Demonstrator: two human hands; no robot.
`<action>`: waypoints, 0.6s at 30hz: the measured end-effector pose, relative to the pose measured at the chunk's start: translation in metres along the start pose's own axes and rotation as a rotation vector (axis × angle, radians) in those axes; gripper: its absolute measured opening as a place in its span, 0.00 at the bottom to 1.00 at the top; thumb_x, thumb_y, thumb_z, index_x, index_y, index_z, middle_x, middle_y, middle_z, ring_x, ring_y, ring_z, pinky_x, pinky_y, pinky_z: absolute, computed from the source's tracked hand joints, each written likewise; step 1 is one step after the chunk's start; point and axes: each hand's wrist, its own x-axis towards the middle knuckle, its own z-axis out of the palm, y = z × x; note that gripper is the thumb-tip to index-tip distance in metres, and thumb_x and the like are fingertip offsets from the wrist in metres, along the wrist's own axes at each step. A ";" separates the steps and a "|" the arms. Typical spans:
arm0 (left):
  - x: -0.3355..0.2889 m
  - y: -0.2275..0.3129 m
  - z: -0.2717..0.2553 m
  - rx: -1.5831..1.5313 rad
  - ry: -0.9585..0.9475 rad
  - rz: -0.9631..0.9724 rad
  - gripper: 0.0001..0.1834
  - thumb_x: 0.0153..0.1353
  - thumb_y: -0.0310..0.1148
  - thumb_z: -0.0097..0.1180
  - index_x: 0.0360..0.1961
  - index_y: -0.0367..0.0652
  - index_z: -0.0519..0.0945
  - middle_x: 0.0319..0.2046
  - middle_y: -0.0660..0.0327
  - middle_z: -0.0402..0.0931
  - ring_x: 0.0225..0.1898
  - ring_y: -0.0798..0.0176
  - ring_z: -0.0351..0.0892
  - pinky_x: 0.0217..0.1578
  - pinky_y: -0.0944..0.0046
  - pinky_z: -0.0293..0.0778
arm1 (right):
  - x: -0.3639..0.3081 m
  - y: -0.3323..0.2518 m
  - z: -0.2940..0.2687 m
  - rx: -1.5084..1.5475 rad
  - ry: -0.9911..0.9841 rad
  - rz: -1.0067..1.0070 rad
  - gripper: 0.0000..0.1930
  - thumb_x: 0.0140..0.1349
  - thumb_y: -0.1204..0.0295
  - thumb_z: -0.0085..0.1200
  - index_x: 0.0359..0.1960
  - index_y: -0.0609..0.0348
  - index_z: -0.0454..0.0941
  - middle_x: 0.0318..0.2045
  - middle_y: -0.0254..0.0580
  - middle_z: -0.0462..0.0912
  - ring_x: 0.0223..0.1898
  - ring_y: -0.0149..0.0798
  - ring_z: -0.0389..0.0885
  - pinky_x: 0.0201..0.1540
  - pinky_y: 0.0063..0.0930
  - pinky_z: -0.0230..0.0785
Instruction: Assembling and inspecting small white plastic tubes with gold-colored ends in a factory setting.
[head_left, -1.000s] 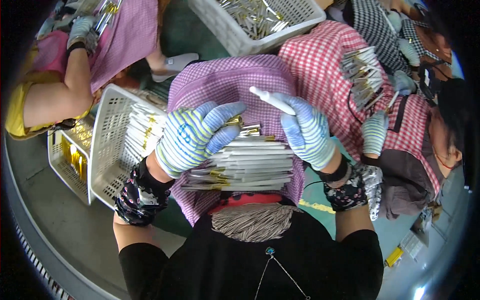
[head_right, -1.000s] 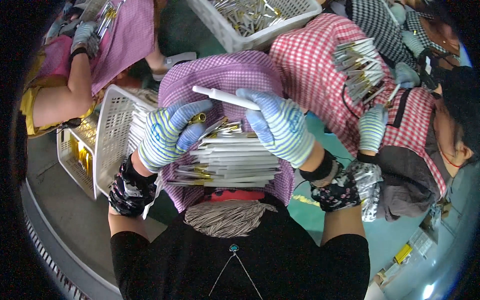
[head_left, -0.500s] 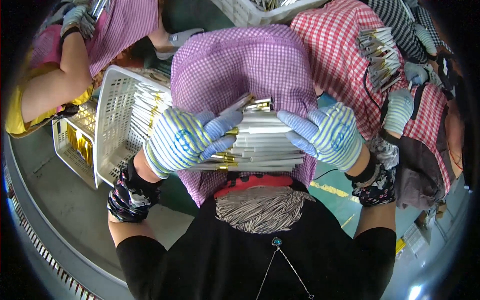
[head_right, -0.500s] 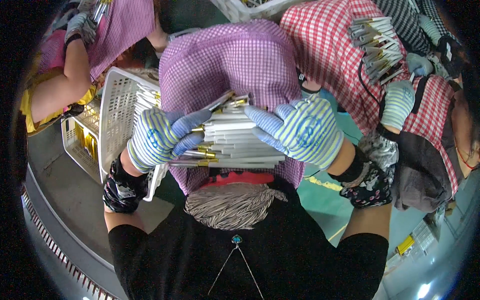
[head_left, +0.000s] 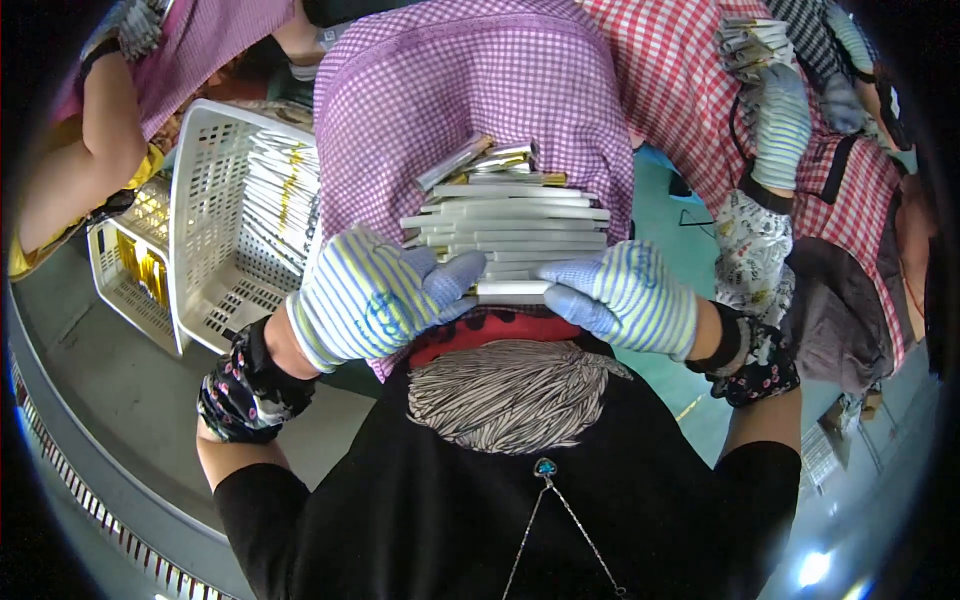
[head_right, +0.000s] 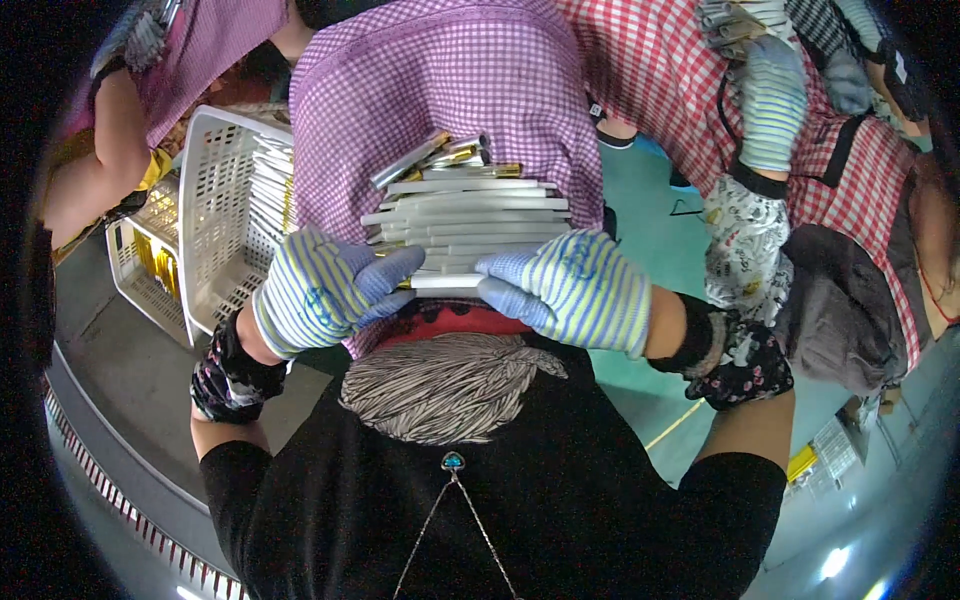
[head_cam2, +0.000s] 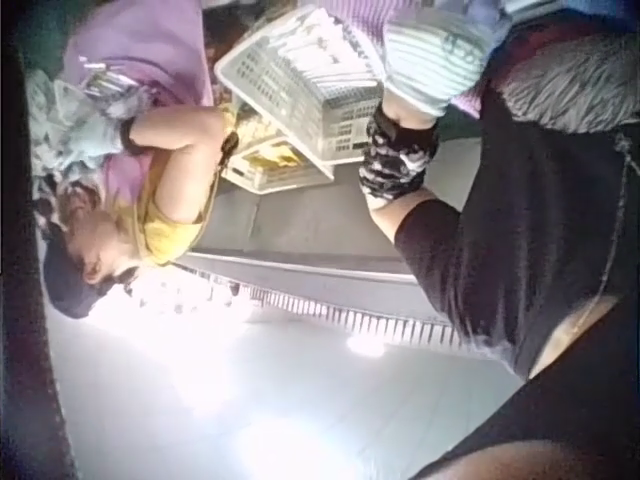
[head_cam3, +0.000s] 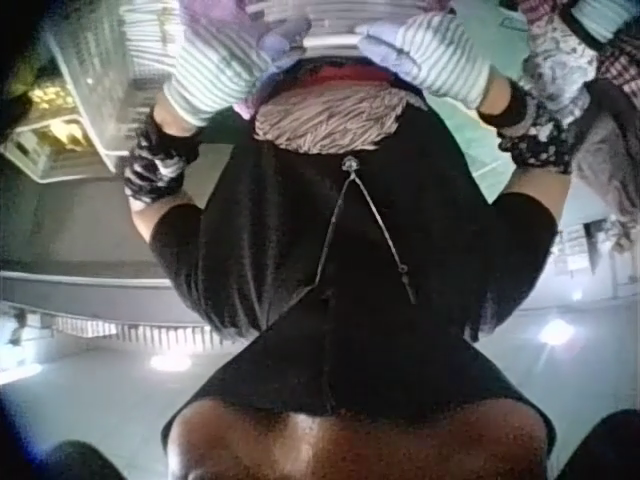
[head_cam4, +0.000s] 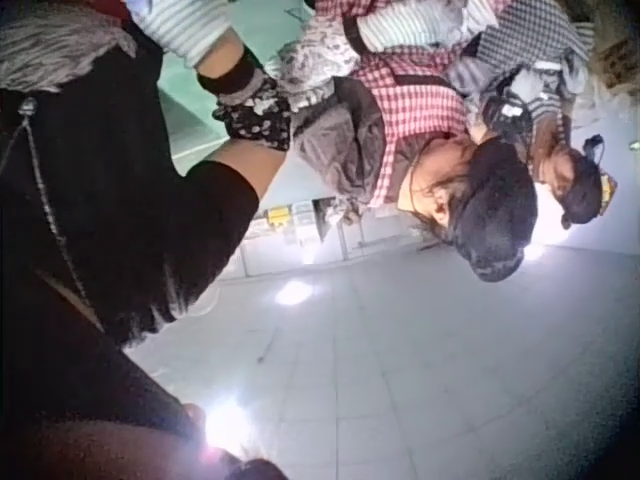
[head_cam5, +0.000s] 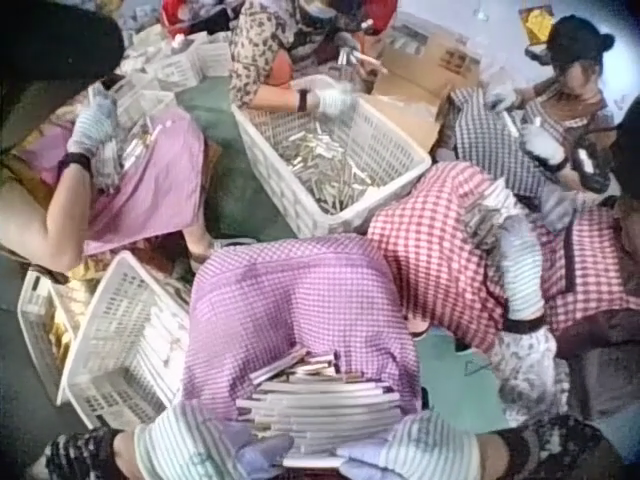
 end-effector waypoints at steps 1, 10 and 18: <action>-0.002 0.001 0.000 0.064 -0.084 0.010 0.21 0.58 0.40 0.60 0.52 0.47 0.78 0.14 0.69 0.69 0.11 0.68 0.68 0.11 0.65 0.62 | -0.001 0.002 0.004 0.078 -0.025 0.006 0.21 0.69 0.54 0.46 0.47 0.57 0.82 0.24 0.53 0.82 0.24 0.51 0.82 0.30 0.43 0.74; -0.017 0.001 -0.009 -0.238 -0.237 -0.197 0.22 0.55 0.35 0.62 0.52 0.45 0.80 0.37 0.54 0.79 0.35 0.50 0.80 0.34 0.54 0.76 | 0.021 0.049 -0.011 -0.410 0.379 -0.073 0.12 0.63 0.67 0.54 0.45 0.56 0.82 0.33 0.39 0.80 0.31 0.39 0.79 0.37 0.33 0.72; 0.016 -0.031 -0.003 0.083 0.013 -0.344 0.13 0.60 0.34 0.57 0.45 0.44 0.82 0.33 0.57 0.81 0.30 0.53 0.81 0.31 0.57 0.77 | 0.036 0.049 0.007 -0.520 0.183 0.009 0.22 0.60 0.52 0.55 0.46 0.54 0.81 0.39 0.41 0.78 0.38 0.43 0.79 0.40 0.41 0.72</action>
